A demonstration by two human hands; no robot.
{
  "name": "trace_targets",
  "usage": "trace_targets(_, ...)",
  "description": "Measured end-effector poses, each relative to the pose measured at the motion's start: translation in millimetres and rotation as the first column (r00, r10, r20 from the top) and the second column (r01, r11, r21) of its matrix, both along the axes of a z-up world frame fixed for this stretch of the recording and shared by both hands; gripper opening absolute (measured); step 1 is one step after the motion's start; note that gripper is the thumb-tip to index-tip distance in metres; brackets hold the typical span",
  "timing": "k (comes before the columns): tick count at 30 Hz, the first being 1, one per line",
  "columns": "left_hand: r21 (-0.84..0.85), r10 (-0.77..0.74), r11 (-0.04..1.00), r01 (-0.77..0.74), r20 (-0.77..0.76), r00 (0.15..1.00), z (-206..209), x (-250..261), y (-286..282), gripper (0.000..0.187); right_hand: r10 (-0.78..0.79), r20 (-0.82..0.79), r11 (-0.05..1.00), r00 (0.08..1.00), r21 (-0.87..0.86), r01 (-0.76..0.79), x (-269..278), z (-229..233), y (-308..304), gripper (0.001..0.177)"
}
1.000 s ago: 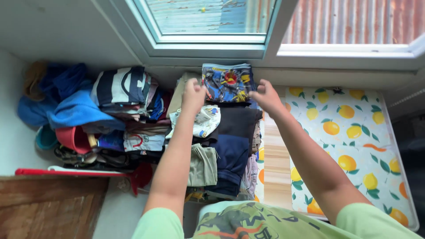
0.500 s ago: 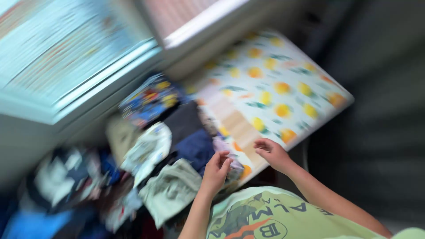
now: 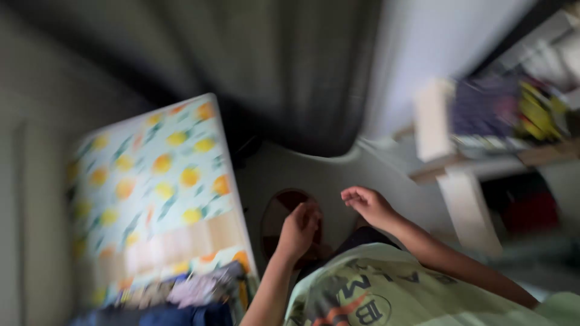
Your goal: The person repeatedly takes folded shorts from a white drawer, carries them to a nearby folding board, and stacks them. The person handles several pairs of shorts in different colors and patterns, placing them in a neat pile on the board.
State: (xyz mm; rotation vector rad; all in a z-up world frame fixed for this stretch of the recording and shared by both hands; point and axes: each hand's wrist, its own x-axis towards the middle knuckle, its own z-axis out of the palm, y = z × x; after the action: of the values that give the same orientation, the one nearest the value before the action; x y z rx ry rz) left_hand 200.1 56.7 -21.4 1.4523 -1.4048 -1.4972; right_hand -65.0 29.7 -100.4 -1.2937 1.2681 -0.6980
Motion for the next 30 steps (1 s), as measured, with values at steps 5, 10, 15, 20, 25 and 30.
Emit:
trace_targets(5, 0.012, -0.362, 0.929, 0.369, 0.231, 0.903, 5, -85, -31, 0.030, -0.316, 0.058, 0.947, 0.947, -0.040, 0.319, -88, -9, 56, 0.021)
trace_targets(10, 0.038, -0.551, 0.831, 0.555, 0.192, 0.812, -14, -197, -28, 0.032, -0.514, 0.095, 0.858, 0.852, 0.063, 0.510, -178, -29, 120, 0.021)
trace_targets(15, 0.060, -0.694, 0.719, 0.693, 0.126, 0.709, -57, -333, -2, 0.031, -0.695, 0.008, 0.717, 0.719, 0.091, 0.691, -284, -54, 196, 0.024)
trace_targets(20, 0.110, -0.765, 0.626, 0.772, -0.102, 0.636, -100, -443, 32, 0.029, -0.879, -0.043, 0.462, 0.476, 0.176, 0.869, -365, -48, 257, 0.027)
trace_targets(25, 0.275, -0.794, 0.559, 0.782, -0.093, 0.600, -146, -542, 38, 0.027, -0.960, -0.041, 0.260, 0.277, 0.243, 0.935, -417, -29, 276, 0.027)
trace_targets(30, 0.524, -0.658, 0.562, 0.640, -0.186, 0.730, -221, -626, 21, 0.021, -0.987, -0.010, 0.151, 0.162, 0.305, 0.940, -439, -54, 281, 0.026)
